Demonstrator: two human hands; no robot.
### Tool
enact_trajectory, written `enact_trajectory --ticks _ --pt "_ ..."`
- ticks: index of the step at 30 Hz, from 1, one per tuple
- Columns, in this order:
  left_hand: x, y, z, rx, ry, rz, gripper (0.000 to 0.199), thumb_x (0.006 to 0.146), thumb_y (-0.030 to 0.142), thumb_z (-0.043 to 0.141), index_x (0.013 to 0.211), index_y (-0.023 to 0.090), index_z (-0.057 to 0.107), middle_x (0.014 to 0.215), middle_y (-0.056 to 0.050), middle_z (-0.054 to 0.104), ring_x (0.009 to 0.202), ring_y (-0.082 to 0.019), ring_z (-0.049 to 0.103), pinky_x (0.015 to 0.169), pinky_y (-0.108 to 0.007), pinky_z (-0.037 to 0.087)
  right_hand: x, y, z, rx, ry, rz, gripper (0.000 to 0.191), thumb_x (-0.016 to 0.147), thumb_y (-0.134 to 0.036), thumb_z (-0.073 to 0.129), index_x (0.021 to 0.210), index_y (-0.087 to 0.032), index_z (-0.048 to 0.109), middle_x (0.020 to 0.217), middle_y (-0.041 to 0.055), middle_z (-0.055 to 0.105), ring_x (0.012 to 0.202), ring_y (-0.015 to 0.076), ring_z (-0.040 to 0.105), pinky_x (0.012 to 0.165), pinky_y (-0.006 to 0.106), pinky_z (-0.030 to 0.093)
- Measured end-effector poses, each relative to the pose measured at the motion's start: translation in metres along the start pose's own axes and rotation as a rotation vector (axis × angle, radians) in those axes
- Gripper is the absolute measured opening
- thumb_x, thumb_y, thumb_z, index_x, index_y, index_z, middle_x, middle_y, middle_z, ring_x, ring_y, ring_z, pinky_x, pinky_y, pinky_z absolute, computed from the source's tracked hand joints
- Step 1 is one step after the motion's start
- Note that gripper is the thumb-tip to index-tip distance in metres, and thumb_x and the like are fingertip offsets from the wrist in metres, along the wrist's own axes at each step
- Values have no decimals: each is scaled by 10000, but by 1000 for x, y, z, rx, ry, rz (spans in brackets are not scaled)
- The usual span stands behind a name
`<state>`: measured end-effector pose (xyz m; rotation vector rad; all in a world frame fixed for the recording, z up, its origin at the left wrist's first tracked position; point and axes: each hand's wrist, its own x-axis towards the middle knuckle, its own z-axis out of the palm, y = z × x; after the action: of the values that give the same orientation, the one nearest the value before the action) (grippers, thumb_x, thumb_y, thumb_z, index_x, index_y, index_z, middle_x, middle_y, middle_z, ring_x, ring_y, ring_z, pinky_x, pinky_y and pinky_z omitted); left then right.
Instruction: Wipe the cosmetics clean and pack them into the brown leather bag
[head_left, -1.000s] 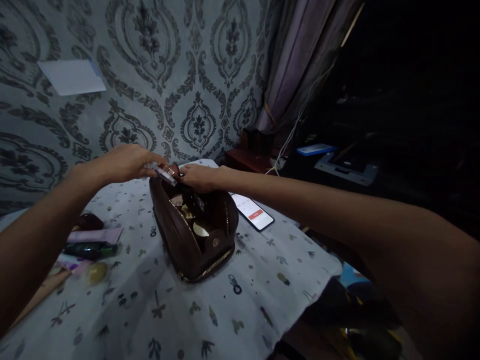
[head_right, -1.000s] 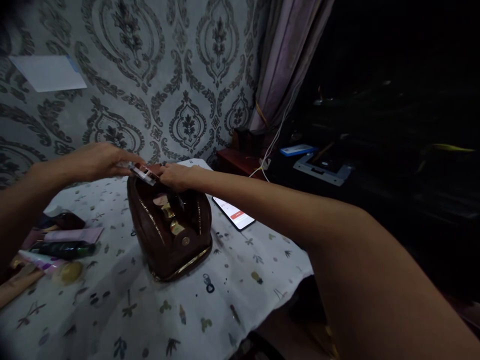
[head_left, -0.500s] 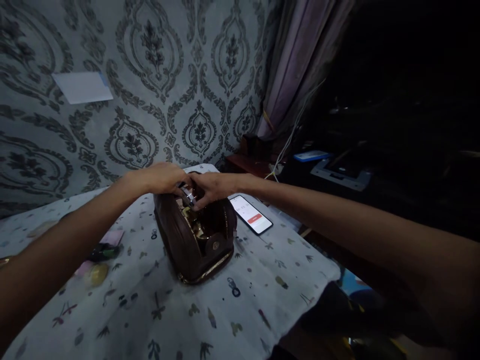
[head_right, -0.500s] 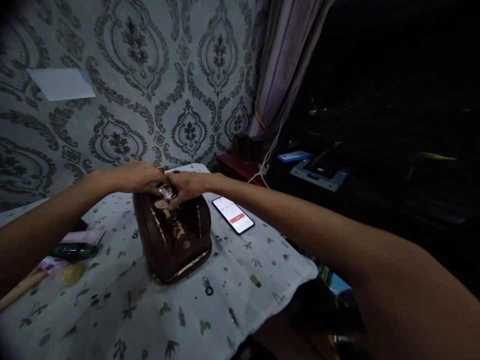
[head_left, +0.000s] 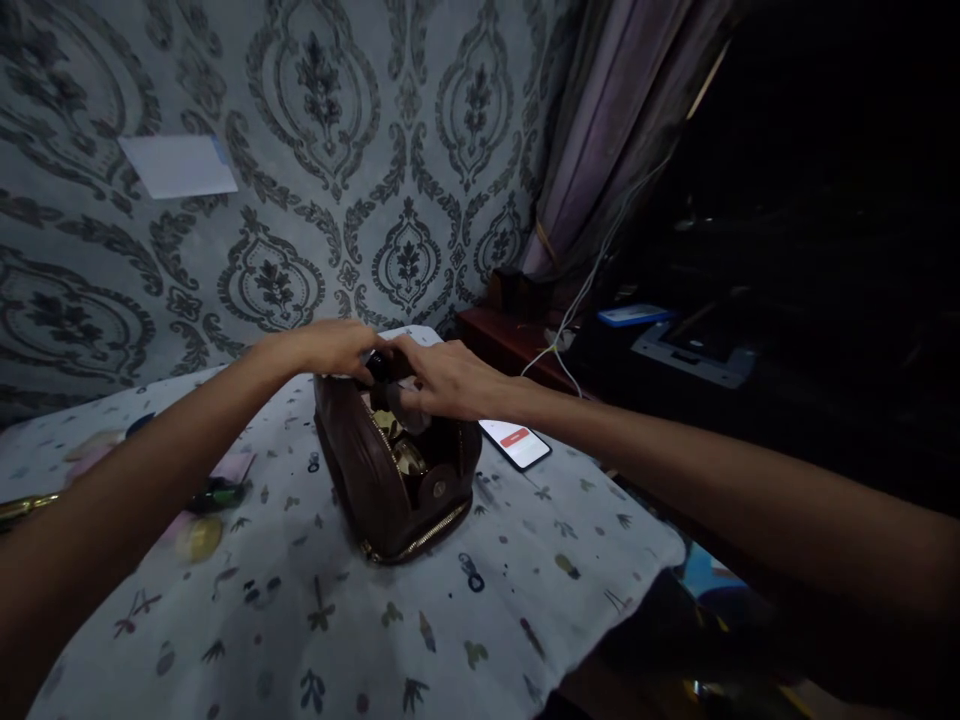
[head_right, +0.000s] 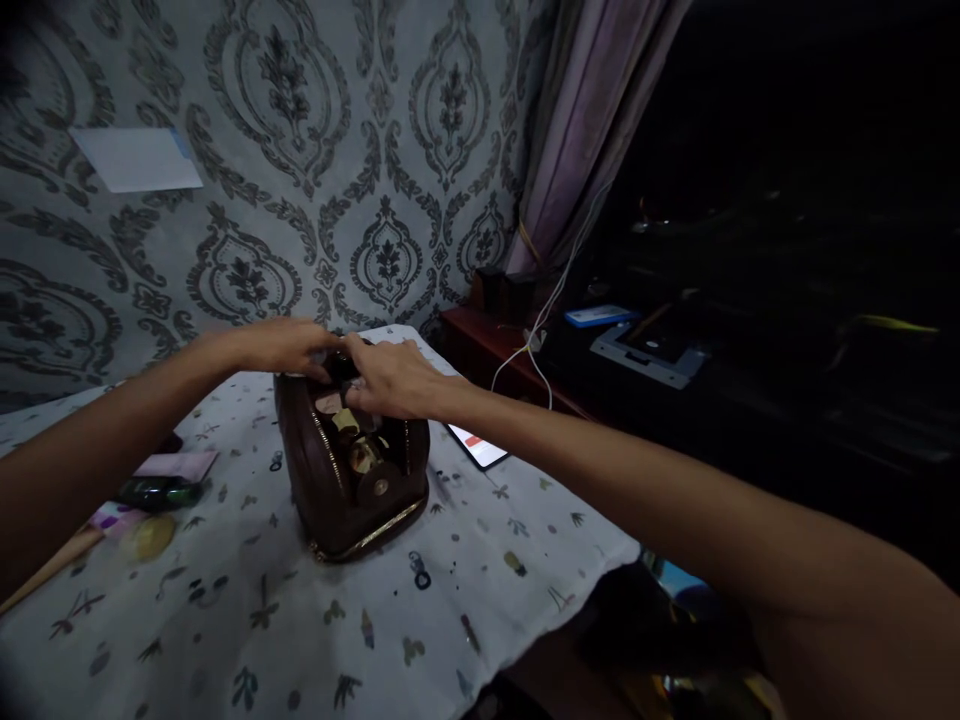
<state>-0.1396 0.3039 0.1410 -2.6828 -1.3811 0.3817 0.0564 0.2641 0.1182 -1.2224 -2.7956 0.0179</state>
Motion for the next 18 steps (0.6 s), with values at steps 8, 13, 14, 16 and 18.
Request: enact_trajectory --ticks 8,13,14,16,18 --pt "15 3 10 184 50 -149 433 837 226 582 1256 304 655 1124 -61 739 1024 -247 677 820 -287 475 -14 -16 -15 -325 -257 -56 294 885 -344 564 1010 -127 717 966 167 737 986 323 685 914 466 395" --pt "27 7 22 271 29 -128 370 857 235 581 1215 247 673 1136 -117 733 1016 -266 691 823 -315 489 -7 -24 -6 -407 -365 -85 282 871 -259 585 1069 -113 723 1014 188 737 1032 331 673 940 525 388" --pt "28 8 24 281 27 -129 354 865 241 579 1205 231 677 1131 -128 732 1015 -267 692 821 -316 491 -6 -25 -5 -417 -370 -81 277 878 -245 580 1072 -110 723 1030 191 735 1042 328 670 952 535 381" --pt "31 11 27 281 25 -134 324 874 260 586 1178 211 688 1125 -137 732 1032 -265 689 829 -308 491 -4 -26 -3 -426 -375 -76 270 889 -225 572 1080 -108 721 1064 193 729 1073 328 656 973 550 366" --pt "32 12 29 266 25 -136 317 878 291 597 1168 205 691 1125 -137 732 1049 -265 684 838 -303 491 -2 -25 -2 -426 -362 -79 264 894 -205 567 1087 -115 721 1092 191 722 1123 338 629 988 566 353"
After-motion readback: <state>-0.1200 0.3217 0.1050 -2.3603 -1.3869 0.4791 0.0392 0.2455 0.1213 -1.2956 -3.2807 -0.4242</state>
